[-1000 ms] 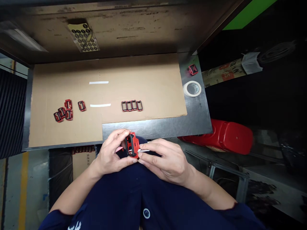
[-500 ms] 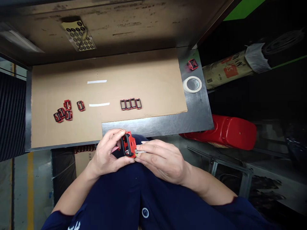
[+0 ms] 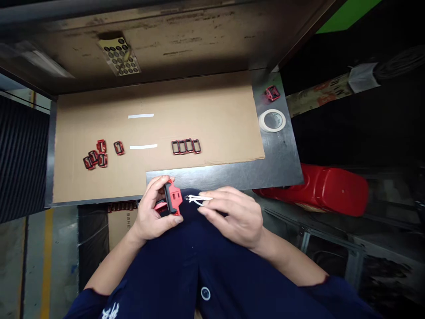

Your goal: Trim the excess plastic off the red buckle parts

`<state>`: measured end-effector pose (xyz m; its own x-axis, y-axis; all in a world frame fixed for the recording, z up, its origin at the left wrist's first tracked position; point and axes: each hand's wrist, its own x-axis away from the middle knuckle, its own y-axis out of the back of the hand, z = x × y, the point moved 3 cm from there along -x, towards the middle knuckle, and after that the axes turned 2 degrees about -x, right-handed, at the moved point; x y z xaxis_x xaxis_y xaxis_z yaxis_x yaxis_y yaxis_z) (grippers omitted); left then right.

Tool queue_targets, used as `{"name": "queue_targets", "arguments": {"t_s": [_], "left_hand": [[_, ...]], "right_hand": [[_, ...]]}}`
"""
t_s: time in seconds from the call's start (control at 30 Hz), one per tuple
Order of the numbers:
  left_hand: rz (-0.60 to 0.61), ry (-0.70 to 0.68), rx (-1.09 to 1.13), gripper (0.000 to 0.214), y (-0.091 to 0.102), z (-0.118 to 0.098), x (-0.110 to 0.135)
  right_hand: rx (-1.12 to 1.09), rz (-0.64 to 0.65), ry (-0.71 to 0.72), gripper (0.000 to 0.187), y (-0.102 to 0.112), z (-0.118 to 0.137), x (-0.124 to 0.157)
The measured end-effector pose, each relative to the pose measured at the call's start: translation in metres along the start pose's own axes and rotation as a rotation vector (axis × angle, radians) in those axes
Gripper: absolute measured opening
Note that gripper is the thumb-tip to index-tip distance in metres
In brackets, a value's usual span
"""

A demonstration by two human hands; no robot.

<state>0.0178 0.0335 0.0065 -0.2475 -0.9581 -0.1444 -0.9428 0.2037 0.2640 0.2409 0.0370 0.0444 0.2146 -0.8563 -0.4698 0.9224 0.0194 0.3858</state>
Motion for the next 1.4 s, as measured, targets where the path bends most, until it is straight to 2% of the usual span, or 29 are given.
{"name": "queue_targets", "arguments": {"t_s": [0.07, 0.1, 0.17, 0.2, 0.3, 0.4, 0.47, 0.53, 0.63, 0.7, 0.73, 0.83, 0.93, 1.07, 1.23, 1.4], "left_hand": [[-0.038, 0.038, 0.164, 0.078, 0.001, 0.005, 0.002], [-0.058, 0.057, 0.219, 0.077, 0.002, 0.007, 0.003], [-0.095, 0.073, 0.255, 0.077, 0.003, 0.009, 0.003], [-0.105, 0.069, 0.246, 0.077, 0.004, 0.01, 0.003], [-0.103, 0.032, 0.198, 0.077, 0.005, 0.009, 0.0], [-0.088, -0.008, 0.169, 0.076, 0.005, 0.008, -0.002], [-0.078, -0.032, 0.159, 0.075, 0.006, 0.006, -0.002], [-0.075, -0.053, 0.145, 0.075, 0.008, 0.003, 0.0], [-0.078, -0.106, 0.088, 0.077, 0.008, 0.001, 0.003], [-0.068, -0.201, 0.025, 0.083, 0.007, 0.0, 0.004], [-0.056, -0.259, -0.006, 0.087, 0.006, -0.001, 0.004], [-0.013, -0.397, -0.067, 0.093, 0.004, -0.003, 0.001], [0.026, -0.469, -0.121, 0.094, 0.003, -0.008, -0.005], [0.031, -0.522, -0.208, 0.094, 0.001, -0.016, -0.011], [0.027, -0.514, -0.238, 0.091, 0.001, -0.017, -0.011], [0.05, -0.487, -0.231, 0.092, 0.001, -0.016, -0.012]], "right_hand": [[-0.006, -0.054, -0.142, 0.01, -0.008, -0.027, 0.008], [-0.006, -0.032, -0.235, 0.01, -0.016, -0.045, 0.013], [0.018, 0.125, -0.505, 0.016, -0.038, -0.086, 0.025], [0.051, 0.267, -0.621, 0.018, -0.052, -0.106, 0.031], [0.07, 0.419, -0.69, 0.014, -0.081, -0.15, 0.041], [0.042, 0.497, -0.697, 0.018, -0.095, -0.167, 0.041], [0.007, 0.517, -0.696, 0.02, -0.094, -0.162, 0.036], [-0.028, 0.505, -0.69, 0.018, -0.084, -0.144, 0.027], [-0.182, 0.461, -0.664, 0.02, -0.059, -0.095, 0.009], [-0.491, 0.412, -0.631, 0.028, -0.044, -0.057, -0.006], [-0.55, 0.382, -0.599, 0.03, -0.037, -0.04, -0.013], [-0.465, 0.316, -0.549, 0.027, -0.028, -0.008, -0.028], [-0.342, 0.294, -0.536, 0.017, -0.03, 0.002, -0.032], [-0.33, 0.305, -0.576, 0.014, -0.033, -0.001, -0.03], [-0.356, 0.386, -0.574, 0.017, -0.031, -0.002, -0.029], [-0.387, 0.405, -0.555, 0.021, -0.027, -0.003, -0.031]]}}
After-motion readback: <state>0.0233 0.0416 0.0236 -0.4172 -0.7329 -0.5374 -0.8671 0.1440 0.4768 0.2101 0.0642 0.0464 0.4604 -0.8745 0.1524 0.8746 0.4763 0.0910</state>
